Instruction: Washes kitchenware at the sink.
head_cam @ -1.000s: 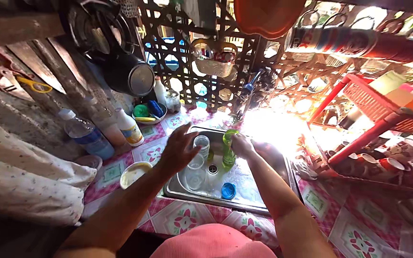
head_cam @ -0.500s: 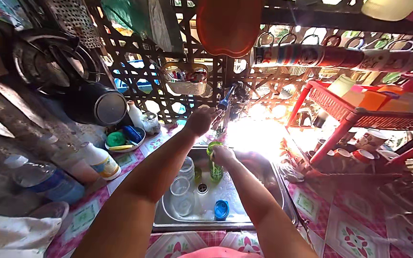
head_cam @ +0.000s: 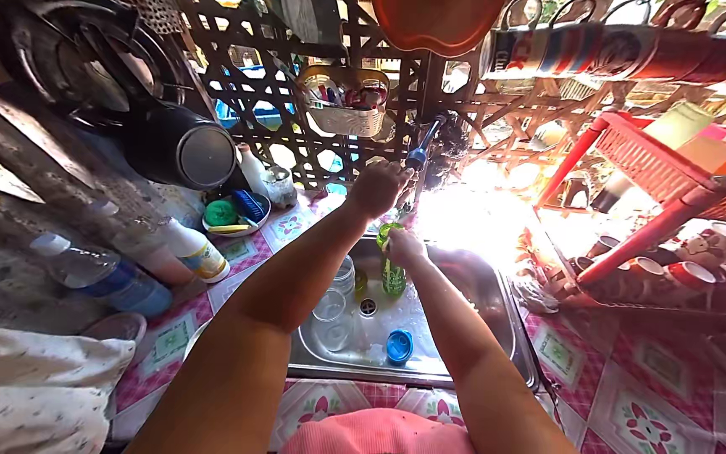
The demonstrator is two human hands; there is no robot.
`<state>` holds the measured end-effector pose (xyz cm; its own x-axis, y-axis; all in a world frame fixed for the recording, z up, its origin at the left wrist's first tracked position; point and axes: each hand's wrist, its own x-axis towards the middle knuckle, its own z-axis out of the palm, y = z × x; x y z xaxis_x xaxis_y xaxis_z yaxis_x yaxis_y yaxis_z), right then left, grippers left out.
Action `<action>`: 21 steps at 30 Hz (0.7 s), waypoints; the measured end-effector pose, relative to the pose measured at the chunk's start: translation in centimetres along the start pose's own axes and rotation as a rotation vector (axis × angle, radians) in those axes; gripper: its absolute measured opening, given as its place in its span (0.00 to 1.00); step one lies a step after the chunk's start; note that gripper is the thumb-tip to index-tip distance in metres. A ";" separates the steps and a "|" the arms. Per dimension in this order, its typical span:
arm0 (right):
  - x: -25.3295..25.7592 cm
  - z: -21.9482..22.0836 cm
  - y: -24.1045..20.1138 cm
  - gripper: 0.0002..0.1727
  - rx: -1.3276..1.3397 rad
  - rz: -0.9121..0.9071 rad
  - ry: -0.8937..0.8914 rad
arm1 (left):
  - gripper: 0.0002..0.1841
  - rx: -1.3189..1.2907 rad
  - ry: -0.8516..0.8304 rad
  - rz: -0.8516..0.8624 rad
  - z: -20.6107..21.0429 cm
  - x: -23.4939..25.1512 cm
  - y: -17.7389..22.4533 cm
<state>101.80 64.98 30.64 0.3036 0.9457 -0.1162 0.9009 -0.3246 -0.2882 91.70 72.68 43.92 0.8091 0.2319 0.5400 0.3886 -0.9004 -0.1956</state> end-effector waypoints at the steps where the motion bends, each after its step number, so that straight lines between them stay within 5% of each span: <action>1: 0.0 0.1 0.0 0.22 -0.004 -0.003 0.006 | 0.17 0.005 0.002 -0.005 0.1 0.0 0.1; 10: -0.4 0.2 -0.1 0.21 0.002 -0.021 0.000 | 0.21 -0.053 0.036 -0.078 0.3 -0.3 0.4; 16: -0.9 -2.4 2.1 0.25 0.198 -0.045 -0.002 | 0.36 -1.091 0.304 -0.797 2.9 -6.2 5.7; 18: -0.2 -3.2 3.5 0.28 0.258 -0.060 0.024 | 0.41 -1.150 0.077 -1.009 5.4 -8.8 8.0; 21: 0.2 -4.4 4.4 0.27 0.327 -0.200 0.006 | 0.59 -1.155 -0.243 -1.092 9.7 -10.5 9.8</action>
<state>107.21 63.83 33.51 0.1343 0.9907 -0.0213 0.7964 -0.1207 -0.5927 91.30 64.99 28.40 0.4722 0.8672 -0.1582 0.3657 -0.0294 0.9303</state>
